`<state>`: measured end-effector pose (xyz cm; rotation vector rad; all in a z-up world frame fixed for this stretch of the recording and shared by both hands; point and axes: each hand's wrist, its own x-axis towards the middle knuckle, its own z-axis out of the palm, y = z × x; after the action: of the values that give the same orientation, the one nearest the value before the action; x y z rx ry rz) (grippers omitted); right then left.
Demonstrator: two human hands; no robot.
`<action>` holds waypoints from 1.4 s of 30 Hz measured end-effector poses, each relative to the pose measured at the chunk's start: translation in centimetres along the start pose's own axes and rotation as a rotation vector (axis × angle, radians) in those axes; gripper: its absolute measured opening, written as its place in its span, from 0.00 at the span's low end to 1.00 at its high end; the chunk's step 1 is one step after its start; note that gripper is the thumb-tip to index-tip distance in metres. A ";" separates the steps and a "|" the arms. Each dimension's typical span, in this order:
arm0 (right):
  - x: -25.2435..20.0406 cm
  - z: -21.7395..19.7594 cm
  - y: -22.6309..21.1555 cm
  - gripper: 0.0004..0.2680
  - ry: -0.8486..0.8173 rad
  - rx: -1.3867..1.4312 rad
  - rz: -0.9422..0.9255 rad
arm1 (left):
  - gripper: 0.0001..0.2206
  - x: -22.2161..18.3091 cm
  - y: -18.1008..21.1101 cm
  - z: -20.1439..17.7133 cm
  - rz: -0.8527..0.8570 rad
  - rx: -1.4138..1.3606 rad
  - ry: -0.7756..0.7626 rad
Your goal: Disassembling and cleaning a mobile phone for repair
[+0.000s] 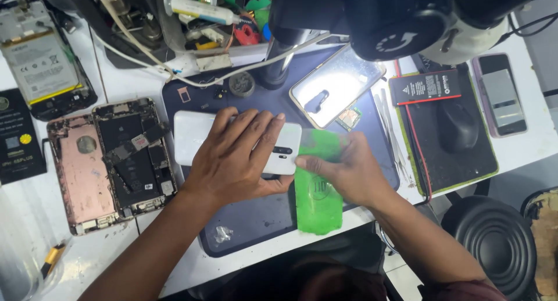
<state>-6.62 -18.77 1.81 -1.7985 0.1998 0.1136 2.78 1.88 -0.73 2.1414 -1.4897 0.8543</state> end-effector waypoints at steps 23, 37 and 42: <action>0.3 -1.3 0.4 0.11 -0.118 0.128 0.017 | 0.43 -1.5 -0.2 -1.7 -0.130 -0.103 -0.240; 0.3 -2.5 -2.1 0.07 -0.084 -0.032 -0.083 | 0.32 -0.3 0.8 -2.5 -0.175 -0.239 -0.065; 0.6 -5.4 -1.7 0.06 0.091 -0.176 -0.057 | 0.32 -0.6 0.6 -2.5 -0.178 -0.221 -0.055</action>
<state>-5.81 -23.64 4.60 -1.9853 0.2088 0.0083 1.45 3.72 0.71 2.1079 -1.3263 0.5453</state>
